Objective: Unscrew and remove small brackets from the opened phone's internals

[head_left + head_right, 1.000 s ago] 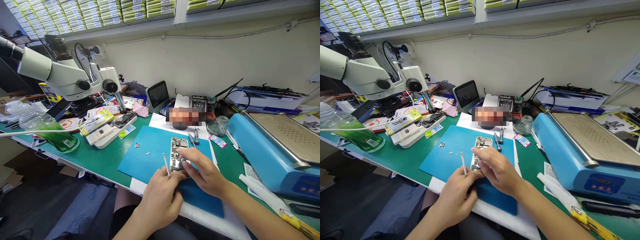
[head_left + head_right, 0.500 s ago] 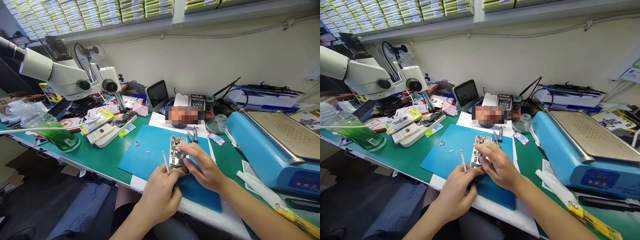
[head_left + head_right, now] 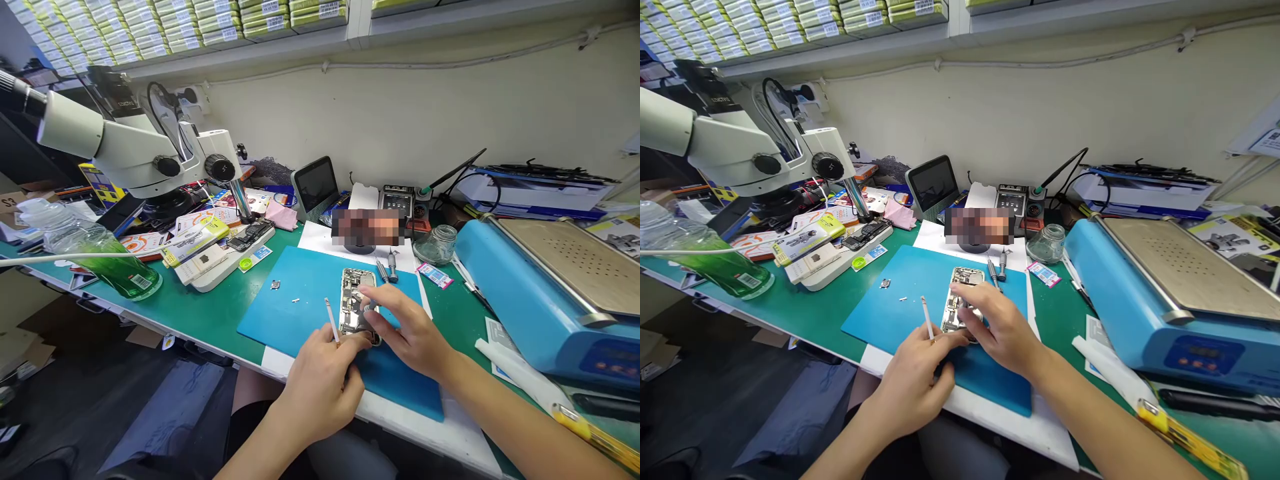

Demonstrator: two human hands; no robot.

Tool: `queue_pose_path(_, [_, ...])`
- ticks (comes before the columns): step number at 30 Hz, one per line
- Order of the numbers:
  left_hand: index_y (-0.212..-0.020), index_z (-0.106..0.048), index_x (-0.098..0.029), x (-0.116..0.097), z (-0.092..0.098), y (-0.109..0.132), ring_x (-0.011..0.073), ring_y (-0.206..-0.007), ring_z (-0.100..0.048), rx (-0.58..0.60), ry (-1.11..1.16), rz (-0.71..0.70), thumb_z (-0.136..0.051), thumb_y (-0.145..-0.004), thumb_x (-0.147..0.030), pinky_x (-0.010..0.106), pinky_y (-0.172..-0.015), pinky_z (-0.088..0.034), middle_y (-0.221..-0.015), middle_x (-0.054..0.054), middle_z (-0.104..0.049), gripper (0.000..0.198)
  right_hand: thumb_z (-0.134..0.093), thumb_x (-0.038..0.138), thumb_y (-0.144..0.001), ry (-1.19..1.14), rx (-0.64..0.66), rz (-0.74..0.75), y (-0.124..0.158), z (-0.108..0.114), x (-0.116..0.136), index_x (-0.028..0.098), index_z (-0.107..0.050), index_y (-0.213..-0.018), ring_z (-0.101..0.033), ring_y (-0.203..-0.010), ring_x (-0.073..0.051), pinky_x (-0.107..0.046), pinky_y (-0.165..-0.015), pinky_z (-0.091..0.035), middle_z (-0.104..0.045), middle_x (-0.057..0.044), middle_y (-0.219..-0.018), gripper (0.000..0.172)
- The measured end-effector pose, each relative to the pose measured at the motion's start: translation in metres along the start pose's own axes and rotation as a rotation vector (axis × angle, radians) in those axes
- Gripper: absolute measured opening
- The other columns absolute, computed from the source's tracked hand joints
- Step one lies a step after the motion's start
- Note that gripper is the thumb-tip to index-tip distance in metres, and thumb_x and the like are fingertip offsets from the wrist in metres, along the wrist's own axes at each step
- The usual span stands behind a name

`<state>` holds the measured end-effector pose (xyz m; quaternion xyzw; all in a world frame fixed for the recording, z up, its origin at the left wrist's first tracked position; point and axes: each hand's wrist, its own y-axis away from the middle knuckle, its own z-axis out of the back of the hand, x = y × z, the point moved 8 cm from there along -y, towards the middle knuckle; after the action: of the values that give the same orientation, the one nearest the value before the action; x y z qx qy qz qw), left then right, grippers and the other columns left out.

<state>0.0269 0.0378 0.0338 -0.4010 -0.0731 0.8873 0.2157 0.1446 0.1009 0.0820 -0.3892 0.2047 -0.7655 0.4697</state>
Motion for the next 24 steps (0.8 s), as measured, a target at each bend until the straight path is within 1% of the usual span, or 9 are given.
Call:
queue_pose_path(1, [-0.13,-0.059,-0.03,0.0004,0.0,0.0003,0.0272,-0.104,-0.058,-0.003,-0.002,0.002,-0.051,-0.082,-0.005,0.042,-0.087,-0.049,-0.12,0.0,-0.073,0.054,-0.058,0.018,-0.101,0.0,-0.003,0.01,0.0001,-0.0001,0.0002,0.032,-0.05,-0.146,-0.068,-0.087,-0.02,-0.035,-0.079,-0.06,-0.071,-0.003,-0.099,0.048])
queue_pose_path(3, [-0.128,-0.061,-0.029,0.001,-0.0002,0.0006,0.0276,-0.103,-0.059,-0.007,-0.005,0.005,-0.051,-0.082,-0.004,0.042,-0.085,-0.049,-0.116,0.001,-0.074,0.052,-0.06,0.019,-0.1,-0.003,-0.001,0.024,0.0001,-0.0005,0.0012,0.032,-0.05,-0.147,-0.066,-0.089,-0.02,-0.037,-0.081,-0.06,-0.07,-0.004,-0.1,0.049])
queue_pose_path(6, [-0.129,-0.06,-0.029,0.0015,-0.0008,0.0003,0.0277,-0.105,-0.059,-0.008,-0.003,0.002,-0.051,-0.082,-0.004,0.043,-0.087,-0.049,-0.118,0.001,-0.074,0.053,-0.05,0.014,-0.103,-0.029,0.024,0.03,0.0,-0.0027,0.0043,0.031,-0.046,-0.152,-0.068,-0.101,-0.021,-0.037,-0.088,-0.06,-0.071,-0.007,-0.111,0.052])
queue_pose_path(7, [-0.129,-0.06,-0.03,0.0015,-0.001,0.0001,0.0276,-0.106,-0.059,-0.007,-0.001,-0.001,-0.051,-0.082,-0.004,0.043,-0.088,-0.05,-0.12,0.0,-0.073,0.054,-0.047,0.012,-0.103,-0.04,0.034,0.03,0.0,-0.0039,0.0053,0.031,-0.044,-0.153,-0.068,-0.103,-0.02,-0.036,-0.088,-0.061,-0.071,-0.007,-0.113,0.053])
queue_pose_path(9, [-0.13,-0.059,-0.029,0.0019,-0.0014,-0.0001,0.0275,-0.108,-0.058,-0.007,0.0,-0.004,-0.051,-0.082,-0.004,0.043,-0.089,-0.05,-0.122,0.0,-0.073,0.055,-0.047,0.011,-0.103,-0.054,0.042,0.029,0.0003,-0.0062,0.006,0.031,-0.042,-0.154,-0.07,-0.098,-0.018,-0.034,-0.086,-0.061,-0.072,-0.005,-0.109,0.055])
queue_pose_path(13, [-0.126,-0.061,-0.025,0.0029,-0.0018,0.0002,0.0277,-0.103,-0.059,-0.005,-0.01,0.003,-0.052,-0.081,-0.005,0.043,-0.088,-0.049,-0.116,0.002,-0.073,0.05,-0.057,0.015,-0.101,-0.05,0.023,0.03,0.0013,-0.0066,0.0032,0.033,-0.046,-0.15,-0.068,-0.089,-0.019,-0.034,-0.082,-0.06,-0.072,-0.003,-0.101,0.054])
queue_pose_path(15, [-0.126,-0.062,-0.025,0.0024,-0.0018,0.0004,0.0275,-0.102,-0.058,-0.002,-0.015,0.005,-0.051,-0.082,-0.005,0.042,-0.086,-0.049,-0.115,0.002,-0.073,0.049,-0.056,0.017,-0.102,-0.053,0.026,0.015,0.0015,-0.0053,0.0009,0.032,-0.046,-0.15,-0.068,-0.089,-0.019,-0.034,-0.082,-0.06,-0.071,-0.004,-0.103,0.051])
queue_pose_path(19, [-0.129,-0.059,-0.029,0.001,-0.0011,0.0005,0.0274,-0.103,-0.058,0.001,-0.027,0.004,-0.05,-0.085,-0.005,0.042,-0.085,-0.047,-0.122,0.0,-0.073,0.051,-0.047,0.014,-0.103,-0.072,0.045,-0.028,0.0016,-0.0034,-0.0012,0.03,-0.045,-0.15,-0.071,-0.098,-0.018,-0.033,-0.087,-0.061,-0.072,-0.005,-0.112,0.05])
queue_pose_path(24, [-0.127,-0.061,-0.026,0.0024,-0.0014,0.0006,0.0275,-0.098,-0.058,0.013,-0.041,0.012,-0.05,-0.086,-0.006,0.042,-0.083,-0.047,-0.117,0.001,-0.074,0.048,-0.054,0.014,-0.102,-0.067,0.026,-0.072,0.0042,-0.0053,-0.0038,0.031,-0.043,-0.151,-0.072,-0.093,-0.016,-0.031,-0.089,-0.061,-0.073,-0.003,-0.107,0.053])
